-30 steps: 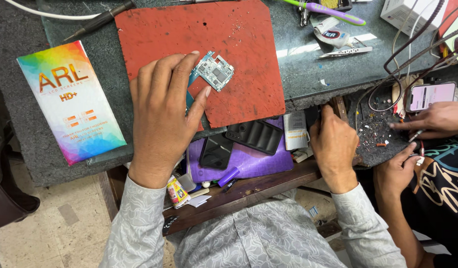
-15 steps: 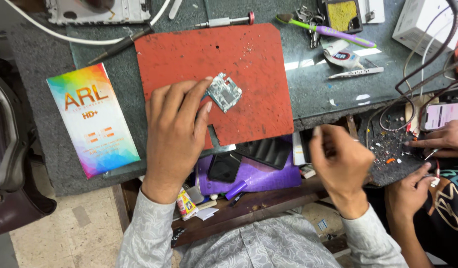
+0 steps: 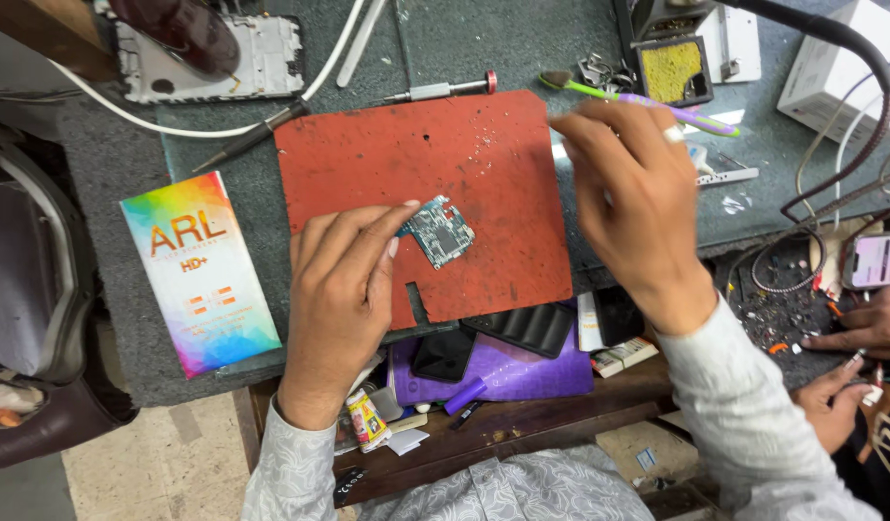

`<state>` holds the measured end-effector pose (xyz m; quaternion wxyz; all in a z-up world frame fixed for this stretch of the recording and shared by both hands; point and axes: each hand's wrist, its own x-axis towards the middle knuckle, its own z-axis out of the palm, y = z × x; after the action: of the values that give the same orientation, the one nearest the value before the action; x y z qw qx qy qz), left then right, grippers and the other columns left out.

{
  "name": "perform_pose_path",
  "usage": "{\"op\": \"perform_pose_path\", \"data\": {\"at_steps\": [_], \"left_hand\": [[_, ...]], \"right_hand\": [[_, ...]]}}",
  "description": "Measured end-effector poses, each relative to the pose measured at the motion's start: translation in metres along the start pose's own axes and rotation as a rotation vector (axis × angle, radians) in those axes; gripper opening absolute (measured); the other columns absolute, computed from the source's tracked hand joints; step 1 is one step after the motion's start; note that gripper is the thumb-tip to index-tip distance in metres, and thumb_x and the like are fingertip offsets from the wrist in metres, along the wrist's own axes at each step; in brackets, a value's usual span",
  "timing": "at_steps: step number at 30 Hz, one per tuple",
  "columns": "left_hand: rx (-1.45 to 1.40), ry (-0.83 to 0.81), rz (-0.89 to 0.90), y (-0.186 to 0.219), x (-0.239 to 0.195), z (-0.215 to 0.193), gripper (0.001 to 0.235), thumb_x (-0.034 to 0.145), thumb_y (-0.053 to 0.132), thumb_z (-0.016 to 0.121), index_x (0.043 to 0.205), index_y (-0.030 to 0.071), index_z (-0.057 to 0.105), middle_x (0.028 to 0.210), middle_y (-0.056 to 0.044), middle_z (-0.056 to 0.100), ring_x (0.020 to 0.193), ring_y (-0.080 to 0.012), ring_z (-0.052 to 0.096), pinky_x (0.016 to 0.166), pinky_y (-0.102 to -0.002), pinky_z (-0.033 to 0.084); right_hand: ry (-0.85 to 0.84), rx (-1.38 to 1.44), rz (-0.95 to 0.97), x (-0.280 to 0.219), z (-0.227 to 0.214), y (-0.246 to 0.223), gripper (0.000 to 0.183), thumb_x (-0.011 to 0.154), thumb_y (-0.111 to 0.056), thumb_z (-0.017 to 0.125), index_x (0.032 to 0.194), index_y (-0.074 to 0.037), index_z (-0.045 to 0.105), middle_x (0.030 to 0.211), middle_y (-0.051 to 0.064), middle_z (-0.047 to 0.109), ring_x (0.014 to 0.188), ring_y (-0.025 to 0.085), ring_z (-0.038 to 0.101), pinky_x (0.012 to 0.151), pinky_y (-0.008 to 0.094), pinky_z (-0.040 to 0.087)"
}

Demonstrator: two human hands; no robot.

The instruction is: The person cleans a small circuit board with a toothbrush, then uses a hot air gun to heat the board. They use tweezers to remove a small component and apply flux from a small container before reheating the area.

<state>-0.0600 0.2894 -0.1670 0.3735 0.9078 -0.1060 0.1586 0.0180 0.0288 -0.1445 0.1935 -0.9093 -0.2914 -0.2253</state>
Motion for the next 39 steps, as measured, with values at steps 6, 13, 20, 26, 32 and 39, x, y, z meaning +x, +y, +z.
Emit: {"op": "perform_pose_path", "data": {"at_steps": [6,13,20,26,32,39], "left_hand": [[-0.003,0.01,0.01,0.002,0.002,-0.001,0.033,0.097,0.006,0.064,0.13,0.012,0.069,0.116,-0.002,0.069,0.11,-0.0239,0.06,0.097,-0.039,0.042],[0.013,-0.003,0.015,0.0,0.001,-0.001,0.039,0.094,0.021,0.073,0.132,0.013,0.067,0.119,-0.002,0.067,0.113,-0.0244,0.059,0.098,-0.041,0.041],[0.067,-0.036,0.018,0.005,0.004,-0.001,0.061,0.081,0.042,0.083,0.132,0.012,0.067,0.122,-0.004,0.059,0.115,-0.0257,0.053,0.098,-0.045,0.039],[0.102,-0.047,0.001,0.006,0.004,0.001,0.056,0.082,0.04,0.084,0.129,0.014,0.068,0.123,-0.002,0.059,0.116,-0.0247,0.053,0.1,-0.044,0.039],[0.095,-0.043,-0.006,0.005,0.004,0.003,0.052,0.08,0.037,0.085,0.123,0.012,0.068,0.121,-0.002,0.059,0.113,-0.0257,0.052,0.098,-0.045,0.039],[0.075,-0.037,0.009,0.001,0.0,0.004,0.056,0.08,0.038,0.086,0.124,0.011,0.064,0.118,-0.002,0.061,0.113,-0.0266,0.055,0.098,-0.044,0.039]], "right_hand": [[-0.113,0.16,-0.139,0.066,0.038,-0.002,0.021,0.1,-0.008,0.076,0.118,-0.004,0.067,0.124,0.011,0.062,0.113,0.036,0.053,0.098,0.044,0.045],[-0.173,0.113,-0.192,0.085,0.069,-0.002,0.019,0.093,-0.009,0.077,0.105,-0.004,0.063,0.106,0.011,0.06,0.101,0.036,0.052,0.09,0.045,0.043],[-0.017,0.102,-0.198,0.08,0.033,-0.015,0.018,0.097,0.0,0.075,0.11,-0.002,0.064,0.099,0.009,0.064,0.086,0.028,0.056,0.079,0.038,0.04],[0.04,0.303,0.073,0.027,0.009,-0.004,0.011,0.102,-0.002,0.076,0.105,-0.003,0.066,0.094,0.006,0.069,0.079,0.017,0.061,0.068,0.029,0.043],[0.284,0.623,0.429,-0.013,-0.01,0.006,0.015,0.108,-0.005,0.073,0.107,0.0,0.059,0.098,0.006,0.065,0.078,0.01,0.063,0.07,0.022,0.05],[0.284,0.778,0.43,-0.037,-0.009,0.01,0.011,0.115,-0.003,0.067,0.113,0.006,0.061,0.102,0.012,0.066,0.074,0.014,0.06,0.067,0.024,0.049]]}}
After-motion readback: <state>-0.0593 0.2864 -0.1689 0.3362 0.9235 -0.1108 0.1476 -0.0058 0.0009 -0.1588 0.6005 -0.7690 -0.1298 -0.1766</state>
